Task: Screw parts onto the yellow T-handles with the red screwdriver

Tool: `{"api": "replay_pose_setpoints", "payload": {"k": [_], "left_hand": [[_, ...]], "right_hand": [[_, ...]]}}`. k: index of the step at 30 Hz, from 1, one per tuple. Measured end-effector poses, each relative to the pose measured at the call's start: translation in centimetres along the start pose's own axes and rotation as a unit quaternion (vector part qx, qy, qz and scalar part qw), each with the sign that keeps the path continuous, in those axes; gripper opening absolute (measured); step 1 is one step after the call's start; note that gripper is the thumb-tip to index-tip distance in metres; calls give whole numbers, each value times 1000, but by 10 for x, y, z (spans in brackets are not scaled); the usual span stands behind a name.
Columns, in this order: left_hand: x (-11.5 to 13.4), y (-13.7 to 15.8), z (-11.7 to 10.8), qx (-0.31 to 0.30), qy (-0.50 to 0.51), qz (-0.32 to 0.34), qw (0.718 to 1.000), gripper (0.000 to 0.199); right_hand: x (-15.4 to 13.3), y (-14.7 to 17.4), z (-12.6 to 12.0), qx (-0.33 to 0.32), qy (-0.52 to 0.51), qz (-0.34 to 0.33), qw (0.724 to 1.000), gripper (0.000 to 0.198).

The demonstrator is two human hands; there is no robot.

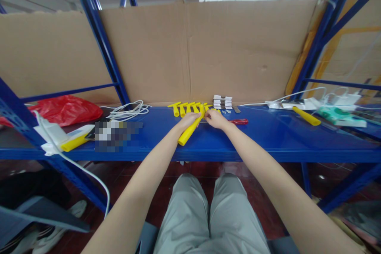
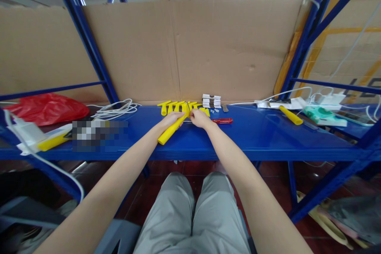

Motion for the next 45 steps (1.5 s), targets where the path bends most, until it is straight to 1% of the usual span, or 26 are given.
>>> {"api": "replay_pose_setpoints", "payload": {"k": [4,10,12,17,20,24,26,28,31,34,37,41,45], "left_hand": [[0,0,-1,4,-12,0,1000,32],[-2,-1,-8,30,-16,-9,999,31],[-2,-2,-9,37,-17,-8,999,31],[-6,-5,-11,53,-17,-11,998,29],[-7,-6,-11,58,-15,-7,998,28],[-4,-3,-11,58,-9,-8,998,27],[-1,1,-11,53,-7,-10,999,27],[2,3,-11,46,-12,-10,999,27],[2,4,-11,40,-16,-11,999,26],[0,2,-11,40,-8,-11,999,26],[-1,0,-10,36,-6,-8,999,26],[-1,1,-11,42,0,-12,999,25],[1,3,-10,45,0,-19,999,29]], "right_hand": [[0,0,2,-4,-8,-1,1000,19],[0,1,2,-7,1,3,1000,20],[3,1,1,-9,15,17,1000,20],[18,4,-3,-12,51,75,996,23],[34,4,-13,7,55,129,990,26],[68,3,-33,53,52,221,973,31],[89,4,-37,47,54,258,963,32],[111,7,-35,19,73,290,954,34],[139,11,-28,-36,116,302,946,38],[154,11,-20,-75,132,292,944,37],[155,4,-16,-97,155,267,946,36],[148,-3,-13,-104,172,240,950,35],[145,-4,-15,-102,176,233,951,31]]}}
Point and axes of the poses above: each hand's wrist, its own y-axis away from the middle knuckle, its own z-axis out of the palm, x = y × z, the point moved 9 cm from there along -y, towards the middle knuckle, and after that the axes turned 6 degrees about x, right-handed, at the moved point
